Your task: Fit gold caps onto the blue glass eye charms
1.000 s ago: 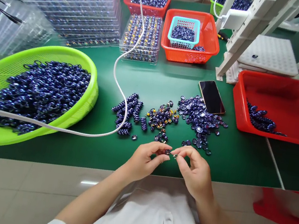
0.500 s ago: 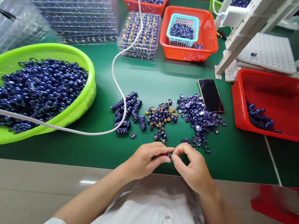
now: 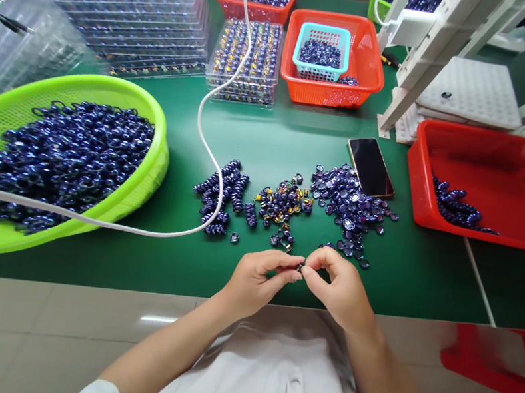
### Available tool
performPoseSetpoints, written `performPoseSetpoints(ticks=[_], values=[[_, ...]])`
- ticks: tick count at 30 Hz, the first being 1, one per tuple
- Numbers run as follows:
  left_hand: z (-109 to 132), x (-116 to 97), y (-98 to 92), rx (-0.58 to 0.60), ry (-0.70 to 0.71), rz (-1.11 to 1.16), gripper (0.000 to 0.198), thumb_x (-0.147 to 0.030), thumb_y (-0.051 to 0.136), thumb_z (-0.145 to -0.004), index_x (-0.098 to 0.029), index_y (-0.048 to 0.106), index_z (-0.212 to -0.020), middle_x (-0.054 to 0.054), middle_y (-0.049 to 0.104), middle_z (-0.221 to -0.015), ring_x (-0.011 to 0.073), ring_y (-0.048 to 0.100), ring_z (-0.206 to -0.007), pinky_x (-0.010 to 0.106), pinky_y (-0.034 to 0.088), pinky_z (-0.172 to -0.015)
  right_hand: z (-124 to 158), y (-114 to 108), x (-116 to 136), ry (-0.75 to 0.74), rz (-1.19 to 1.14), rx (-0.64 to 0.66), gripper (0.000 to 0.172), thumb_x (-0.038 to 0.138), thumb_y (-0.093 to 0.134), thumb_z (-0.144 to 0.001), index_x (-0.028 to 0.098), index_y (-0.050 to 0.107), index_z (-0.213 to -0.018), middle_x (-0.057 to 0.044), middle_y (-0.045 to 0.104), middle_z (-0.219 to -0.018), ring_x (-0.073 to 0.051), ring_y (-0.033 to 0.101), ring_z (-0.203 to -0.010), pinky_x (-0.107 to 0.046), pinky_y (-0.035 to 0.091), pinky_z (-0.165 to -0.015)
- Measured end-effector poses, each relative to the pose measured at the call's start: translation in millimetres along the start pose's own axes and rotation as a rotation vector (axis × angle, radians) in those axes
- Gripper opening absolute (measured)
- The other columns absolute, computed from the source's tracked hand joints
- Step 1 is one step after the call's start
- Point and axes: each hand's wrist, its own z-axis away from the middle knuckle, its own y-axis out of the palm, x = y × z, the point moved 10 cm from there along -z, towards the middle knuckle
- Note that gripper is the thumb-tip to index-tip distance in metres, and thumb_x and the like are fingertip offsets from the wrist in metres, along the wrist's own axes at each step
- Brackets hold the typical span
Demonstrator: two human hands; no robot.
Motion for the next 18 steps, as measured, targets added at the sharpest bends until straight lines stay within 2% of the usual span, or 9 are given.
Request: performPoseSetpoints(ticks=[3,5,7,9,12,14,18], values=[[0.8,-10.5,0.6,-0.017,0.059,-0.023,0.021,-0.02,0.07,-0.085,-0.021,0.077,-0.104,0.007,0.075,-0.082,0.017,0.069,-0.073,0.027,0.057,-0.068,-1.7,-1.8,0.8,0.01,0.008,-0.022,0.012,0.023,0.06,-0.085,0.022,0.055,-0.074,0.002,0.062,-0.072,-0.014,0.058,-0.069,-0.027,0.048,-0.066],[1.4,-11.2,1.6,-0.024,0.037,0.0,0.022,-0.02,0.07,-0.085,-0.02,0.077,-0.105,0.007,0.075,-0.084,0.0169,0.069,-0.074,0.027,0.057,-0.068,-2.6,-3.8,4.6,0.001,0.047,-0.046,0.012,0.022,0.06,-0.084,0.022,0.054,-0.074,0.002,0.061,-0.071,-0.014,0.057,-0.068,-0.027,0.047,-0.065],[1.7,-4.8,0.9,-0.046,-0.051,0.074,0.02,-0.022,0.069,-0.085,-0.018,0.077,-0.103,0.008,0.074,-0.087,0.017,0.07,-0.074,0.027,0.058,-0.069,-3.5,-4.3,9.0,-0.021,0.074,-0.061,0.011,0.021,0.06,-0.085,0.022,0.055,-0.076,0.003,0.061,-0.071,-0.014,0.058,-0.069,-0.027,0.047,-0.067],[2.6,7.3,-0.7,-0.082,-0.198,0.179,0.02,-0.024,0.069,-0.084,-0.015,0.077,-0.099,0.008,0.075,-0.087,0.0166,0.07,-0.071,0.027,0.058,-0.068,-3.8,-2.8,11.0,-0.045,0.064,-0.054,0.008,0.022,0.06,-0.087,0.022,0.057,-0.08,0.002,0.063,-0.076,-0.015,0.06,-0.074,-0.028,0.048,-0.072],[4.8,22.4,-2.5,-0.128,-0.397,0.311,0.021,-0.027,0.074,-0.079,-0.014,0.076,-0.094,0.005,0.074,-0.077,0.015,0.068,-0.065,0.026,0.057,-0.066,-1.3,-1.3,8.0,-0.078,0.004,-0.036,0.004,0.027,0.06,-0.091,0.023,0.061,-0.092,-0.001,0.065,-0.088,-0.016,0.061,-0.083,-0.03,0.05,-0.079],[4.4,25.3,-4.1,-0.146,-0.457,0.359,0.021,-0.026,0.076,-0.075,-0.013,0.076,-0.091,0.003,0.072,-0.069,0.0131,0.065,-0.061,0.024,0.055,-0.064,3.0,-5.2,5.2,-0.113,-0.028,-0.065,0.007,0.029,0.06,-0.092,0.024,0.061,-0.097,-0.002,0.064,-0.094,-0.017,0.061,-0.087,-0.031,0.05,-0.081],[2.0,25.5,-6.1,-0.162,-0.48,0.384,0.018,-0.025,0.076,-0.072,-0.012,0.075,-0.085,0.0,0.067,-0.063,0.009,0.057,-0.053,0.021,0.047,-0.056,14.7,-14.5,8.8,-0.234,-0.006,-0.145,0.008,0.023,0.06,-0.093,0.025,0.062,-0.1,-0.003,0.063,-0.099,-0.018,0.062,-0.092,-0.033,0.05,-0.085]])
